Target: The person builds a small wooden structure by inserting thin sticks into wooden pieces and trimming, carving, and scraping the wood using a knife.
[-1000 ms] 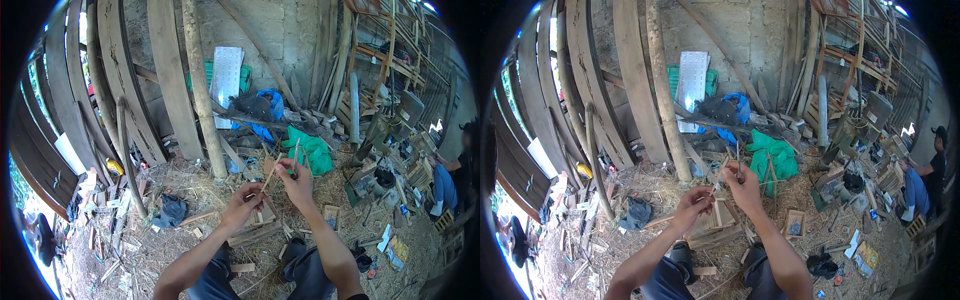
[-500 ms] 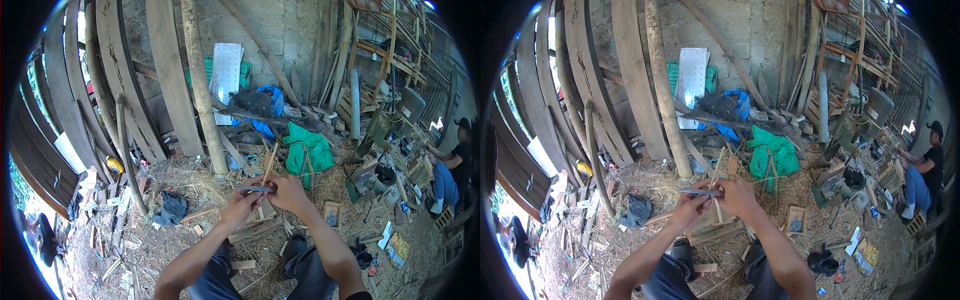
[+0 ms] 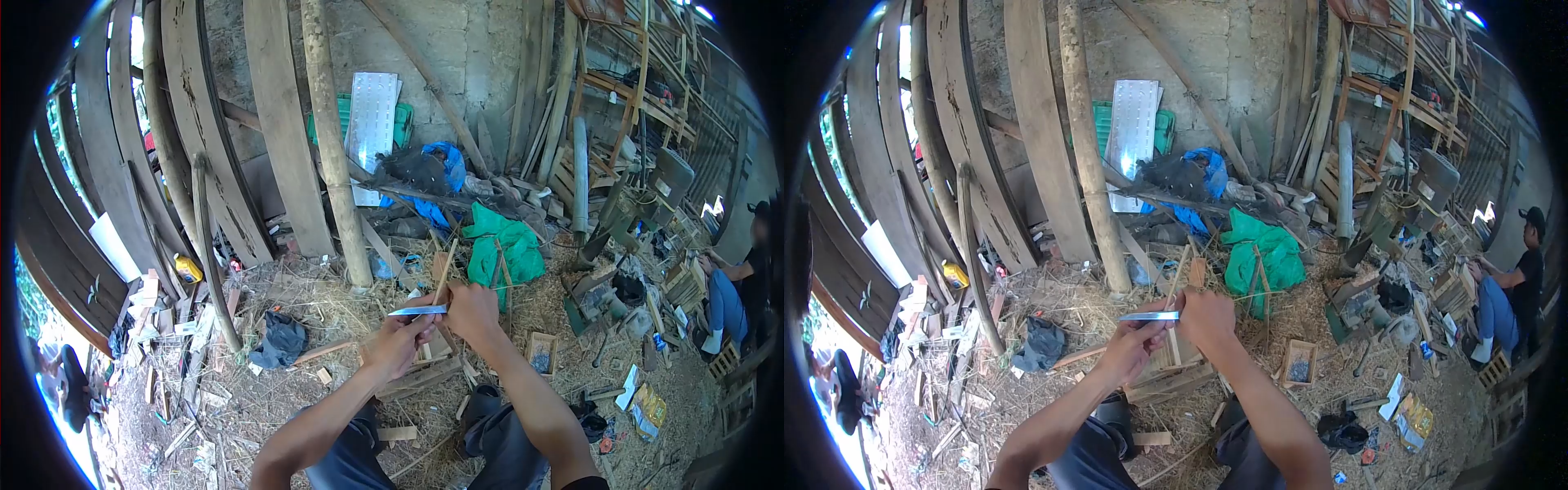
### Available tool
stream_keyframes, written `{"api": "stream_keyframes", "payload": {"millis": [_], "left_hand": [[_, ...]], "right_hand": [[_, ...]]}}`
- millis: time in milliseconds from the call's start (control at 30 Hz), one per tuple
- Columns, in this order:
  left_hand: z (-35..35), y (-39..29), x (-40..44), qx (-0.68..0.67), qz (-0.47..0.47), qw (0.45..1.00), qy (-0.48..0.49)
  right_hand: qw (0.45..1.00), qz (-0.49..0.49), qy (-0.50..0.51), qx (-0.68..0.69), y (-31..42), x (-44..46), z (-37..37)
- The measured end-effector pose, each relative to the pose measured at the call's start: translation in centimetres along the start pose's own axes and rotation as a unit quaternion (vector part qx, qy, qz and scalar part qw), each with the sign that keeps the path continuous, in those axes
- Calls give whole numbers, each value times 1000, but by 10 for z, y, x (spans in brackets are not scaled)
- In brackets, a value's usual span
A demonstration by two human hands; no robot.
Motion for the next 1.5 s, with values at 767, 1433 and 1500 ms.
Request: {"api": "stream_keyframes", "payload": {"millis": [767,1433,1500], "left_hand": [[-18,-6,-7,-51,26,998,11],[-22,2,-6,-66,44,997,7],[-23,2,-5,-90,35,995,28]], "right_hand": [[981,-24,-70,181,-14,-7,26],[997,-46,-56,10,-12,3,6],[996,-63,-67,-17,-17,5,9]]}}
Point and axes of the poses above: each hand's wrist, its own x-axis towards the middle knuckle, its own z-axis out of the back of the hand, y = z × x, the point moved 4 cm from there along x, towards the middle knuckle, and after that the axes turned 6 degrees about z, right-handed, at the moved point
